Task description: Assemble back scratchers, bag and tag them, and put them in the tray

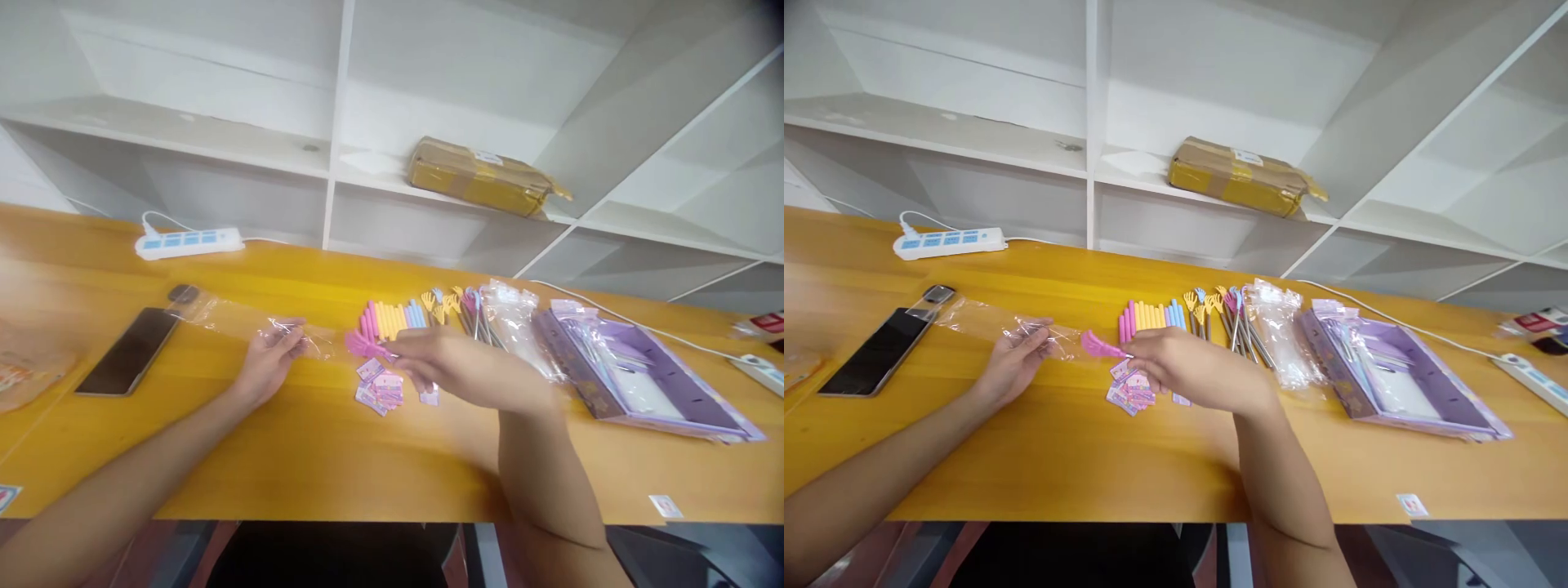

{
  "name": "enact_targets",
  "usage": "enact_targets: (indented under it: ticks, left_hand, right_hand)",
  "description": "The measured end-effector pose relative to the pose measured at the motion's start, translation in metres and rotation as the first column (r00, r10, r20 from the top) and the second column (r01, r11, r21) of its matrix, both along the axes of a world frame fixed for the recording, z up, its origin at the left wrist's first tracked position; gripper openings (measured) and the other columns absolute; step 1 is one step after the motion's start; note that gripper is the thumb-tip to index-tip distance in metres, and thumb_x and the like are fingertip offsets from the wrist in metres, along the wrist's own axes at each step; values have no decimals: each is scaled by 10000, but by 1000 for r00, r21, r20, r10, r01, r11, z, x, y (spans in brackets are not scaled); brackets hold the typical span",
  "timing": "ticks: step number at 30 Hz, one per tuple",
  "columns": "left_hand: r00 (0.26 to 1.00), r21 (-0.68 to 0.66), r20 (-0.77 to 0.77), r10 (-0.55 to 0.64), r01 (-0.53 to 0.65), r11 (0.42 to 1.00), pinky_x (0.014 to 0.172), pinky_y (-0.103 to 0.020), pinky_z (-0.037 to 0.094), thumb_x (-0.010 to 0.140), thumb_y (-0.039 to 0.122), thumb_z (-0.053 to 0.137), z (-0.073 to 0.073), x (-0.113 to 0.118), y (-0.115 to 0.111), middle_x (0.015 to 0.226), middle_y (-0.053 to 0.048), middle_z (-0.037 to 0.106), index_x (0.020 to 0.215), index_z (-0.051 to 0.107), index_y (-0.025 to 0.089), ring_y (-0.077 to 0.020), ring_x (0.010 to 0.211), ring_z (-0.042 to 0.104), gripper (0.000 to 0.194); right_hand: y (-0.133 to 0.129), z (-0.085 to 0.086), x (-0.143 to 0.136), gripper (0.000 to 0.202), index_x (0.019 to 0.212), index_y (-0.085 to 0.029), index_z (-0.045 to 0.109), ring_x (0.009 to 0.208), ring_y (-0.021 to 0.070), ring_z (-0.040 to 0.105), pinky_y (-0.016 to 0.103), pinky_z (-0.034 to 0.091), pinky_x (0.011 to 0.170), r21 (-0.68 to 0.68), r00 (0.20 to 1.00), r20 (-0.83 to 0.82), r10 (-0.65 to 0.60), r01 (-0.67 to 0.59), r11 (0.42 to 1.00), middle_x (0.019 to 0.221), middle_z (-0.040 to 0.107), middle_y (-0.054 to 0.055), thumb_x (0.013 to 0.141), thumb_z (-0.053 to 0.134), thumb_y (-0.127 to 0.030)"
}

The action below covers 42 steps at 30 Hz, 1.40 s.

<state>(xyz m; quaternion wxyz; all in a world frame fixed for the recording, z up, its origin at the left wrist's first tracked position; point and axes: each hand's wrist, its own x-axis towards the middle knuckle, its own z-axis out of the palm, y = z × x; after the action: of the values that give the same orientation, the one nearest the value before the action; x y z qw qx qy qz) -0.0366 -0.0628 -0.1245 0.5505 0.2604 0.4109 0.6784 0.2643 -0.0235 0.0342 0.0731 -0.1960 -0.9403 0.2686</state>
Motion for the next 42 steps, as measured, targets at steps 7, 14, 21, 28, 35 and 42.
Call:
enact_targets:
  ticks: [7,14,21,28,35,42]
  left_hand:
    - [997,-30,44,-65,66,997,689,-234,573,690,283,1006,4,-2,-2,816,-1,740,993,819,160,-117,750,680,377]
    - [988,-38,33,-149,150,988,743,-264,589,723,289,988,-2,-2,-2,842,-22,773,1043,819,170,-147,771,718,381]
    - [977,-34,15,-215,215,976,715,-239,596,721,307,994,-1,1,-3,825,-24,782,926,822,163,-140,753,724,304]
    - [950,-67,-18,-310,308,949,806,-247,621,694,303,1009,3,10,-10,966,-57,827,938,833,170,-164,877,759,329]
    - [962,-74,-63,-266,261,962,768,-257,616,655,291,1022,6,10,-11,908,-63,827,888,828,150,-161,804,754,334]
    - [992,-31,19,-123,124,992,688,-202,589,632,294,1035,9,1,-1,879,-36,821,915,842,167,-115,730,719,365]
  right_hand:
    - [14,-30,-19,305,1190,-184,726,617,144,582,288,406,605,-220,977,212,-29,77,972,711,670,-4,1010,486,-130]
    - [24,-47,-22,816,1721,-134,179,650,142,662,252,478,599,-359,979,198,-41,112,927,796,747,7,965,483,-98]
    - [26,-54,-31,939,1735,-119,-80,693,147,674,248,489,642,-391,981,192,-34,108,914,867,767,40,994,497,-114]
    - [22,-52,-40,977,1717,-115,-180,728,163,674,264,475,671,-392,973,223,-59,145,909,873,766,48,1018,503,-135]
    - [22,-51,-42,941,1730,-124,2,673,150,582,270,389,624,-327,961,262,-85,172,929,865,720,27,1028,600,-309]
    - [41,-42,-17,208,857,-177,595,663,125,450,288,285,635,-169,902,424,-82,168,971,760,576,-1,992,605,-334]
